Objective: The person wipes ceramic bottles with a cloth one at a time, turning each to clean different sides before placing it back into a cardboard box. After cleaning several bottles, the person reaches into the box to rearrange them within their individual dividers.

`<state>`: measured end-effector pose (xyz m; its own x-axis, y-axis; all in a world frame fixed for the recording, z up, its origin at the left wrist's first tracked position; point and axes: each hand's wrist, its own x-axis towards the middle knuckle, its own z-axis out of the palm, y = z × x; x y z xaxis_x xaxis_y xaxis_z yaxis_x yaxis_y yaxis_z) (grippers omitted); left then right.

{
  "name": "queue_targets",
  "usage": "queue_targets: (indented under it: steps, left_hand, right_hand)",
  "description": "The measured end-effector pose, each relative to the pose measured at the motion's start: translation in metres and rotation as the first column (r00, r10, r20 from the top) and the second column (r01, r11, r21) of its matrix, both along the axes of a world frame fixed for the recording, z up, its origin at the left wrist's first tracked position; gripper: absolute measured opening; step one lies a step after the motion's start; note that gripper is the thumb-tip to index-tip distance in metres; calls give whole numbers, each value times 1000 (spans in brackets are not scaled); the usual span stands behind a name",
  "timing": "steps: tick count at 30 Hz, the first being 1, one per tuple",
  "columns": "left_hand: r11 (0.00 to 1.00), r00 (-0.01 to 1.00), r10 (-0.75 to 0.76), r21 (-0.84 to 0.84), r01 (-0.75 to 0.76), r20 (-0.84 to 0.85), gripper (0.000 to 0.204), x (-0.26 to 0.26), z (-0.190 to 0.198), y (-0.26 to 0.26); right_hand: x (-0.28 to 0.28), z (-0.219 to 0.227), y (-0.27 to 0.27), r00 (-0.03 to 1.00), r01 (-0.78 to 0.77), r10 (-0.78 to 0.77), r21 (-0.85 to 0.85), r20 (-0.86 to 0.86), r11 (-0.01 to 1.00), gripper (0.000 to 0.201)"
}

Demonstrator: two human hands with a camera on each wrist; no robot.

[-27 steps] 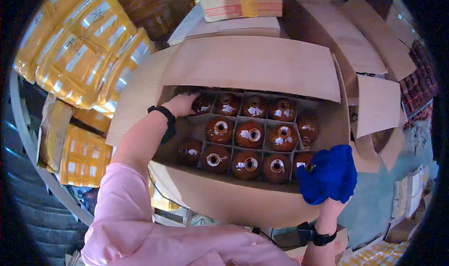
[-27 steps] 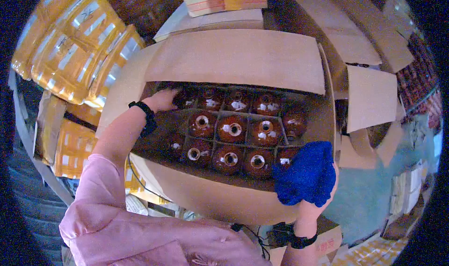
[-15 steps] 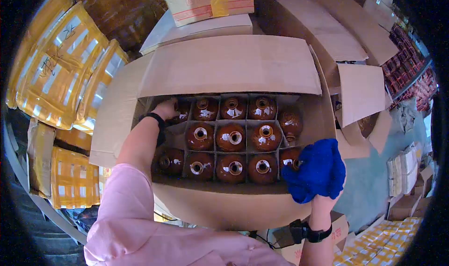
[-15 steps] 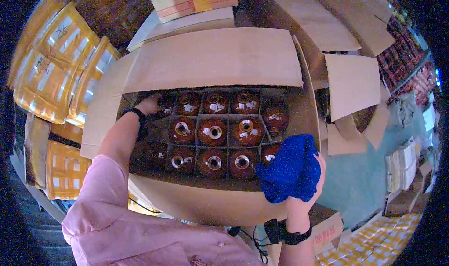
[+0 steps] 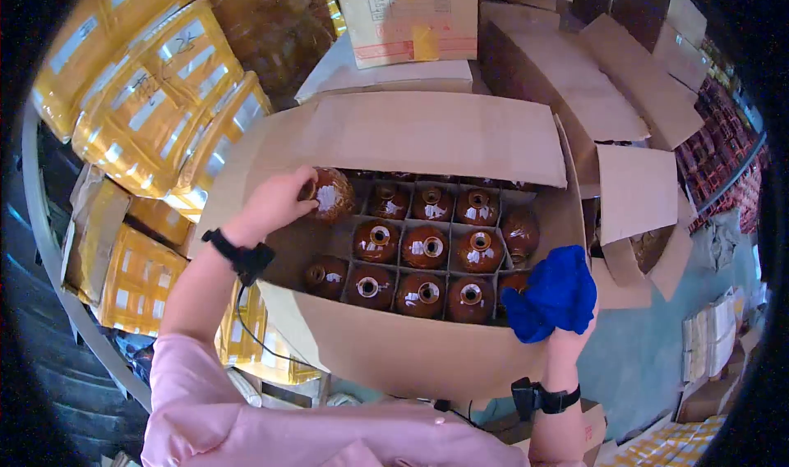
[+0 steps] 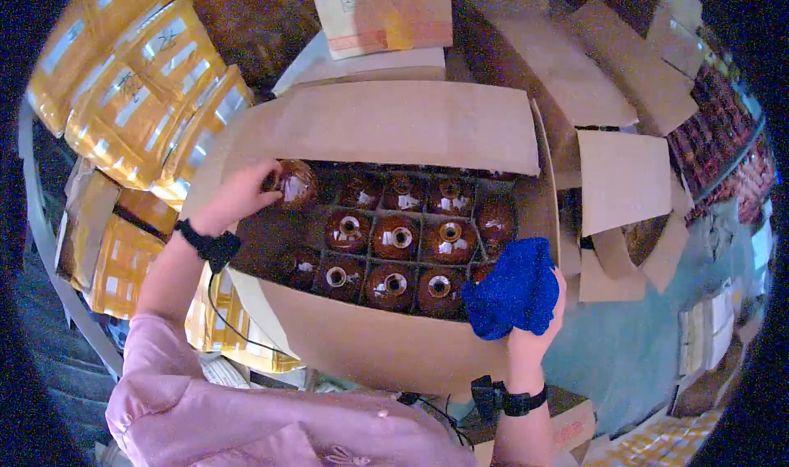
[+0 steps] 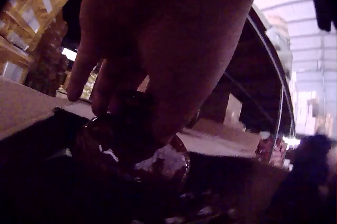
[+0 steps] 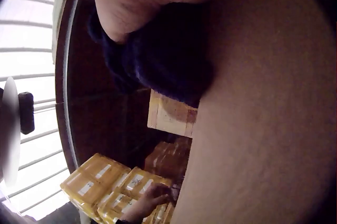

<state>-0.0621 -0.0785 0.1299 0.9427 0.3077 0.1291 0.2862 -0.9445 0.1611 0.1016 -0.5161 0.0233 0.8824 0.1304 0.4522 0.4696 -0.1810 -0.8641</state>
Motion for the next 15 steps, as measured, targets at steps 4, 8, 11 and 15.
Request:
queue_targets:
  steps: [4, 8, 11, 15]
  left_hand:
    - [944, 973, 177, -305, -126, 146, 33, -42, 54, -49]
    - [569, 858, 178, -762, 310, 482, 24, -70, 69, -105]
    - [405, 845, 164, -816, 413, 509, 24, -62, 61, -149]
    - [394, 821, 188, -807, 439, 538, 28, -36, 53, -194]
  right_hand:
    - [-8, 41, 14, 916, -187, 340, 525, -213, 830, 42]
    - [3, 61, 31, 531, -394, 799, 754, -281, 526, 47]
    - [-20, 80, 65, 125, -406, 963, 873, -240, 270, 54]
    - [-59, 102, 73, -174, -438, 970, 895, -169, 77, 49]
